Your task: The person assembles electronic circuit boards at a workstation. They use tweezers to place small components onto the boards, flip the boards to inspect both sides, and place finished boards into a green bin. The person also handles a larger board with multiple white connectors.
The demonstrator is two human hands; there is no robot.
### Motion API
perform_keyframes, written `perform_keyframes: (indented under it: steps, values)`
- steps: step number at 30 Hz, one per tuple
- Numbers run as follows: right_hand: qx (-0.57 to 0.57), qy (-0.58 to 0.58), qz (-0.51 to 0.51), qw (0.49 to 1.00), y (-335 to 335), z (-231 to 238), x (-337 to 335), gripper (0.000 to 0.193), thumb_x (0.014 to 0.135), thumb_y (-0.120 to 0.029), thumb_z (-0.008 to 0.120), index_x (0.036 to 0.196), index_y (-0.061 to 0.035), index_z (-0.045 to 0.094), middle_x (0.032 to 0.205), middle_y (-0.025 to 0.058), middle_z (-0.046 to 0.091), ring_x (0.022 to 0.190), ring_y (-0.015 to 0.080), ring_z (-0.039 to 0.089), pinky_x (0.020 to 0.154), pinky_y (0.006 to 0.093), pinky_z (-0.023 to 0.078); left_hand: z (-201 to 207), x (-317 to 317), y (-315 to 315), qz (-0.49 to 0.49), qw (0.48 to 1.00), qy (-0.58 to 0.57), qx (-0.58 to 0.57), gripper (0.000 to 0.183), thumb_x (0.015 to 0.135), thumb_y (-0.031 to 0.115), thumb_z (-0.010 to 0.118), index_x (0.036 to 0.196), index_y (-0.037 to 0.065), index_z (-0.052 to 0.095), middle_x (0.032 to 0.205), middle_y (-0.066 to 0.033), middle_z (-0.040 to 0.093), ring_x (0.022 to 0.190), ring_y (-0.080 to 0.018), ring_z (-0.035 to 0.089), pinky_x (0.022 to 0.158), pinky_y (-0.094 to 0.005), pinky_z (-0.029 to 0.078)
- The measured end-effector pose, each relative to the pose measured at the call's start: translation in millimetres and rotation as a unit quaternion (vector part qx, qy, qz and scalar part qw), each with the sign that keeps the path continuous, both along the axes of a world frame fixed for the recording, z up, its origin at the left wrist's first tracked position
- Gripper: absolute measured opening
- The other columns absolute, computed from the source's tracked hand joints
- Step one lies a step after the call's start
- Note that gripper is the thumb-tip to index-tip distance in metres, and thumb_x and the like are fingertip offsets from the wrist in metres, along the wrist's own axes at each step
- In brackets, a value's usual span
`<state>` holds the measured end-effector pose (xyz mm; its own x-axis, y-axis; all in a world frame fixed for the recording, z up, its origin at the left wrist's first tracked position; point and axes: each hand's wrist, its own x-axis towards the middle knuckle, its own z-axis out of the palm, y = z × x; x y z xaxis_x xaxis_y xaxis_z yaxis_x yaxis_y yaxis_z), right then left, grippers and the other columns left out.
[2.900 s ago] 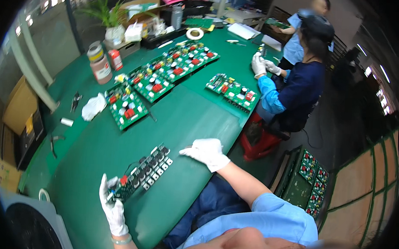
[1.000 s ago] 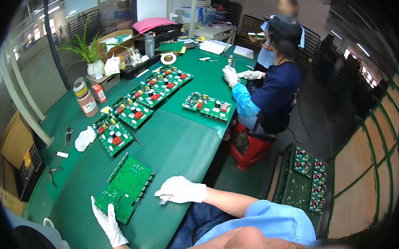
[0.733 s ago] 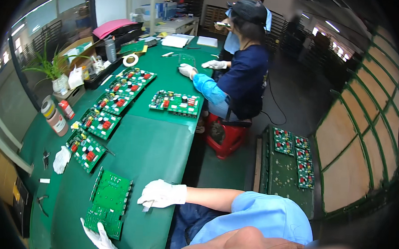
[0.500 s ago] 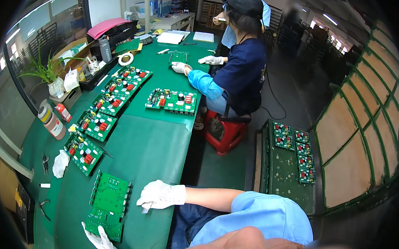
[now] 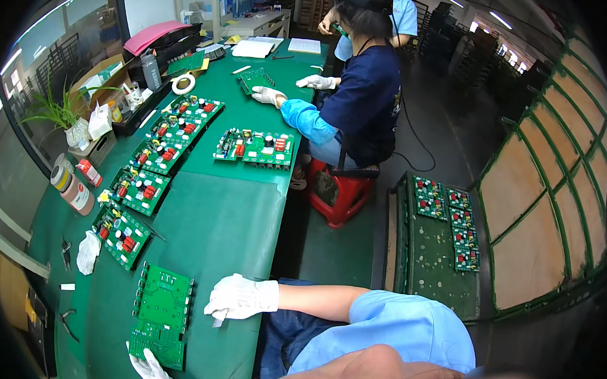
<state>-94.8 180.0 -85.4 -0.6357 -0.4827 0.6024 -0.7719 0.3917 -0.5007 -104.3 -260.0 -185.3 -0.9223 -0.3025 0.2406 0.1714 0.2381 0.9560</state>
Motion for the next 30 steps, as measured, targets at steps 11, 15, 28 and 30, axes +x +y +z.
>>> perform_keyframes:
  steps: [11, 15, 28, 30]
  values:
    - [-0.036, 0.005, -0.009, 0.999, 1, 0, 0, 0.011, 0.082, -0.023, 0.067, 0.09, -0.0173, 0.071, 0.072, 0.0053, 0.06, 0.067, 0.029, 0.06, 0.058, 0.0431, 0.049, 76, 18, 48, 0.103, 0.979, -0.148, 0.094, 0.064, 0.099, 0.028, 0.054, 0.156, 0.01, 0.031, 0.146, -0.0176, 0.05, 0.118, -0.0289, 0.057, 0.094, -0.0358, 0.05]
    - [-0.046, 0.004, -0.01, 0.999, 3, -2, 1, 0.011, 0.082, -0.023, 0.067, 0.09, -0.0178, 0.071, 0.072, 0.005, 0.061, 0.068, 0.0285, 0.061, 0.058, 0.0431, 0.05, 111, 19, 49, 0.184, 0.942, -0.229, 0.163, 0.062, 0.101, 0.032, 0.052, 0.156, 0.011, 0.031, 0.146, -0.0177, 0.049, 0.116, -0.029, 0.058, 0.09, -0.0347, 0.052]
    - [-0.083, 0.001, -0.002, 0.997, 4, -1, -1, 0.009, 0.082, -0.021, 0.069, 0.088, -0.0158, 0.071, 0.072, 0.0029, 0.061, 0.066, 0.0261, 0.06, 0.057, 0.0398, 0.049, 125, 46, 97, 0.19, 0.97, -0.091, 0.121, 0.059, 0.107, 0.048, 0.036, 0.147, 0.005, 0.044, 0.122, -0.0156, 0.061, 0.073, -0.0109, 0.052, 0.052, -0.0186, 0.04]
    - [-0.091, -0.007, 0.002, 0.996, 6, 0, -1, 0.009, 0.082, -0.022, 0.069, 0.089, -0.0158, 0.071, 0.072, 0.0027, 0.061, 0.066, 0.0259, 0.06, 0.058, 0.0396, 0.049, 113, 45, 77, 0.14, 0.975, -0.116, 0.125, 0.06, 0.105, 0.048, 0.037, 0.153, 0.012, 0.036, 0.128, -0.016, 0.059, 0.079, -0.0146, 0.062, 0.047, -0.0176, 0.043]
